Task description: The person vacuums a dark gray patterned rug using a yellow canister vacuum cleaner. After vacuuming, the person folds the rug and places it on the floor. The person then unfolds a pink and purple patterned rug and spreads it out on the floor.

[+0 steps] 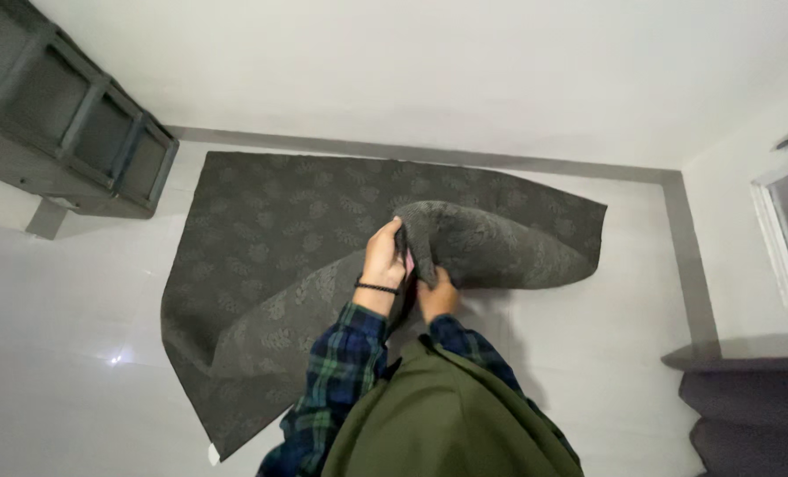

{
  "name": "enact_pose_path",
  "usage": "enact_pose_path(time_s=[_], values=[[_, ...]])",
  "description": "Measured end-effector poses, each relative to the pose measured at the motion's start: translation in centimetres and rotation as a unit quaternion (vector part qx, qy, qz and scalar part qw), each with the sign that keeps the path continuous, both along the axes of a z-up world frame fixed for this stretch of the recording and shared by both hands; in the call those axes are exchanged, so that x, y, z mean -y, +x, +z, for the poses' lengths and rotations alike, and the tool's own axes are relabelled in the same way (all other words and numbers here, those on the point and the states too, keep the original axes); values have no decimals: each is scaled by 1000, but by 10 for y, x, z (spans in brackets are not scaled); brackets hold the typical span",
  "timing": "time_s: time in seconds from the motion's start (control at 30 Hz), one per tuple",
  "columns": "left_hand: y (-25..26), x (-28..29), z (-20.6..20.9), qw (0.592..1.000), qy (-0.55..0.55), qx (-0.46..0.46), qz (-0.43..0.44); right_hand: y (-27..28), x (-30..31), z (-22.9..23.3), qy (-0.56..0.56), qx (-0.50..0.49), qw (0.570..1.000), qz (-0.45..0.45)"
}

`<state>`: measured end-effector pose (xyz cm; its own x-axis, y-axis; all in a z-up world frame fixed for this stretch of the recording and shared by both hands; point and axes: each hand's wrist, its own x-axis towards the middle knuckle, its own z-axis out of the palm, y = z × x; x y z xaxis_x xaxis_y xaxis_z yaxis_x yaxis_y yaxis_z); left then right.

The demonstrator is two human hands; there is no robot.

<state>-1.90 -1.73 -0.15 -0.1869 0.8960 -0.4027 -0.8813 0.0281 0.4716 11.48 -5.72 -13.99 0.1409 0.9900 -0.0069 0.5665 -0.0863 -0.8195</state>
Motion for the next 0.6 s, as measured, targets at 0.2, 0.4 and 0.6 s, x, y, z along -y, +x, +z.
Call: enact_pose_path(time_s=[0.2,0.4,0.6], values=[[-10,10,10,999,42,6,26,99,3,-9,-35,10,992,-122],[10,-1,-28,966,-9,-252,50,204,-23,20,79,49,973,-211],[-6,4,-65,750,-104,-649,68,284,-107,122,383,104,911,-112]])
